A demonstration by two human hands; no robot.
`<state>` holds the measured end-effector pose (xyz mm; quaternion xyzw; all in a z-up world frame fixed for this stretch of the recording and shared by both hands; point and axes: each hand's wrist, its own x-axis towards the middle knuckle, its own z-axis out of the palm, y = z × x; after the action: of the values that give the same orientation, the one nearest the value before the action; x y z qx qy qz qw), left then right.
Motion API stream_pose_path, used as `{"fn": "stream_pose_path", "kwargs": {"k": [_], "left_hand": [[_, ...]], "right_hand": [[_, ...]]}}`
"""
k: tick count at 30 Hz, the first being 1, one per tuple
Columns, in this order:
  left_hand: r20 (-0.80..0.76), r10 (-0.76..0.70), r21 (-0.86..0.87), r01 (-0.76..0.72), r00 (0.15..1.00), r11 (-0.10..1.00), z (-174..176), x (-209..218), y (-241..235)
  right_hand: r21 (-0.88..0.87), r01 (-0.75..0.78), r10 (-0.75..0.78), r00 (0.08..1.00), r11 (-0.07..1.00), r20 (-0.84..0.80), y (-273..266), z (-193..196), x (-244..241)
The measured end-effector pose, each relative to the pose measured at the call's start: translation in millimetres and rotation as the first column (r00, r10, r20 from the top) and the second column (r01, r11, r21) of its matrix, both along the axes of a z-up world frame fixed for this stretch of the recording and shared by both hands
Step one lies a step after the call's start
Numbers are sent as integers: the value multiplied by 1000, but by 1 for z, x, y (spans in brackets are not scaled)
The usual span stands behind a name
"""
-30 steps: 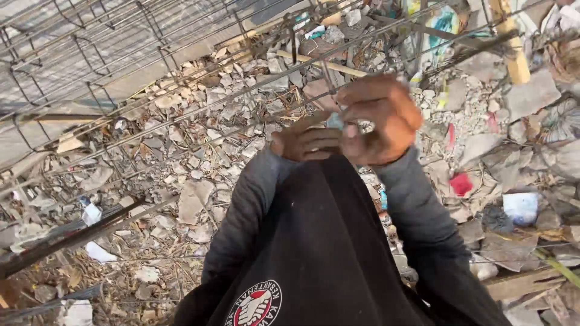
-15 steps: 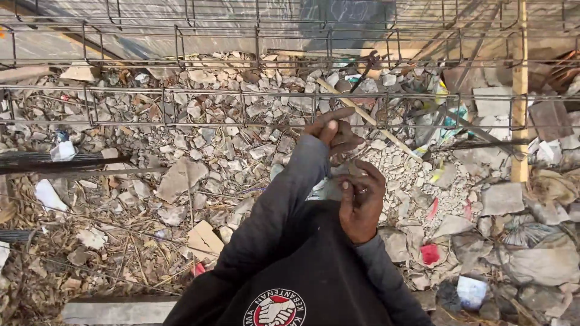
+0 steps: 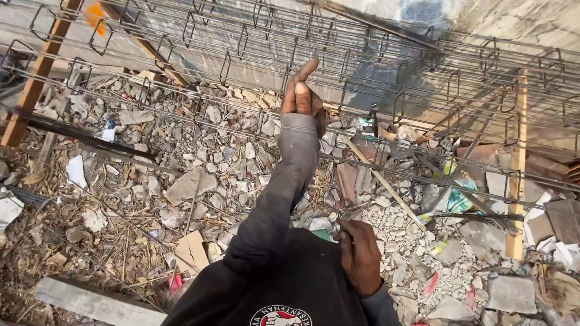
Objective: The person ties metal wires around the intersection points of a rebar cage using a pair of pliers. They twist the wire ends tightly to secure the framework together.
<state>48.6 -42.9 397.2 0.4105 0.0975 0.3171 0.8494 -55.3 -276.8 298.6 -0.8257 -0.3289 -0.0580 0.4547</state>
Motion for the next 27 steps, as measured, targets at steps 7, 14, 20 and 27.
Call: {"fn": "stream_pose_path", "kwargs": {"k": [7, 14, 20, 27], "left_hand": [[11, -58, -88, 59, 998, 994, 0, -9, -47], [-79, -57, -134, 46, 995, 990, -10, -13, -71], [-117, 127, -337, -159, 985, 928, -24, -18, -64], [-102, 122, -484, -156, 987, 861, -36, -49, -53]], "right_hand": [[-5, 88, -83, 964, 996, 252, -60, 4, -18], [9, 232, -230, 955, 973, 185, -91, 20, -18], [-35, 325, -308, 921, 945, 239, -156, -82, 10], [53, -127, 129, 725, 991, -677, -149, -235, 47]]}}
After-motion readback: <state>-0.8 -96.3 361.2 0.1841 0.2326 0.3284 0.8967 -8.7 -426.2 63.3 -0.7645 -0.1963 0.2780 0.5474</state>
